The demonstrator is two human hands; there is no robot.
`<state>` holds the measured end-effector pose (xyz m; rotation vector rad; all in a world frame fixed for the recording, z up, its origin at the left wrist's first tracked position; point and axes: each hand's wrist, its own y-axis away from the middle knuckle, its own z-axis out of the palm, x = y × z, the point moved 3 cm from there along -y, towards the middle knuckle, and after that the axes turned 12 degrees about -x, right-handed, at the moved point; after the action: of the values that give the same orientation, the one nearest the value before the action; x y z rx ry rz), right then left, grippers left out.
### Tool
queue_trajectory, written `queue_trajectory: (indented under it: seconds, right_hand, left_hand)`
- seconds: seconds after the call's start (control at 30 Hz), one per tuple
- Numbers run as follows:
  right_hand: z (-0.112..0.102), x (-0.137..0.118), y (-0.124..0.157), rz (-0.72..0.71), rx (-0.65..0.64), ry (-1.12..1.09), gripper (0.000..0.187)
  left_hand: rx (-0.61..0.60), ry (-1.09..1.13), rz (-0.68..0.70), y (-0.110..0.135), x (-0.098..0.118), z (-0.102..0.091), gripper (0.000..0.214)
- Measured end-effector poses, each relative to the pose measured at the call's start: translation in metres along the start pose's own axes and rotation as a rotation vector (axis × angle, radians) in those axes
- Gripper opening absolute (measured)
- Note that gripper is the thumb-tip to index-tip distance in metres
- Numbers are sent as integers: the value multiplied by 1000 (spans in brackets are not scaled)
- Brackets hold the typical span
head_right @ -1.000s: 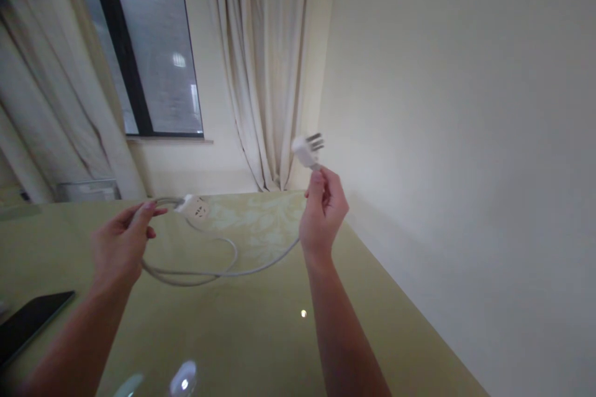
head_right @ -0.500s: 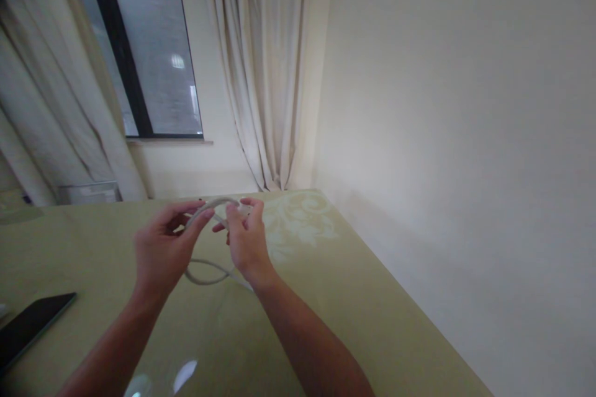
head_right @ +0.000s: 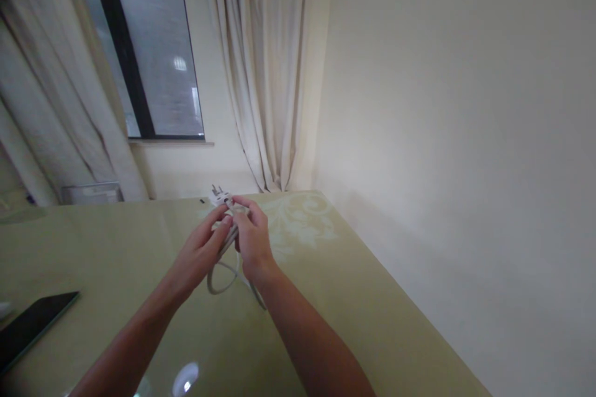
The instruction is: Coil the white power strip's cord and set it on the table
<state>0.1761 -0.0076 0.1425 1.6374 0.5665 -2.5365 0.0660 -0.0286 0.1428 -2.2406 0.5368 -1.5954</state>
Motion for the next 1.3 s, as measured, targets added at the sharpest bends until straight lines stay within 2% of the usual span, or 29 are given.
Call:
queue_trajectory:
  seconds: [0.07, 0.13, 0.2, 0.27, 0.37, 0.43, 0.5, 0.53, 0.6, 0.67, 0.77, 0.9, 1.07, 1.13, 1.2, 1.3]
  right_hand:
    - [0, 3, 0, -4, 2, 67, 46]
    - [-1, 4, 0, -34, 11, 143, 36]
    - [-3, 3, -1, -61, -9, 177, 24]
    - [-3, 0, -2, -78, -69, 166, 28]
    - [-6, -7, -3, -123, -109, 141, 32]
    - [-11, -12, -5, -178, -42, 81, 30]
    - [-18, -18, -6, -235, 57, -23, 28]
    - [-22, -20, -7, -244, 88, -73, 27]
    - [-27, -25, -8, -204, 91, -123, 27]
    - [-30, -29, -8, -112, 22, -121, 31]
    - [-30, -33, -5, -33, -95, -42, 38]
    - [-29, -33, -1, -21, -103, 154, 44]
    - [-31, -30, -1, 34, -68, 378, 43]
    - [-32, -36, 3, 15, -32, 612, 36]
    - [-31, -45, 9, -32, 34, 959, 31]
    - [-27, -56, 19, -55, 147, 1421, 32]
  left_hand:
    - [26, -12, 8, 1, 2, -1, 47]
    - [46, -47, 43, 3, 6, -3, 47]
    - [1, -76, 81, 4, 8, -5, 47]
    - [-111, -73, 82, 6, 9, -7, 53]
    - [-313, -5, -6, 8, 8, -7, 71]
    - [-460, 2, -69, 10, 7, -5, 61]
    - [-545, -107, -70, 9, 8, -3, 37]
    - [-538, -193, -50, 8, 8, -3, 31]
    - [-445, -351, -4, 3, 8, -6, 32]
    - [-361, -432, 18, -1, 5, -11, 32]
    - [-319, -482, 35, -5, -3, -22, 32]
    - [-290, -554, 60, -7, -10, -35, 34]
    - [-290, -671, 52, -6, -10, -38, 36]
    - [-286, -733, 34, -5, -8, -36, 35]
    - [-302, -798, 7, -6, -5, -33, 33]
    - [-336, -863, -22, -6, 2, -29, 31]
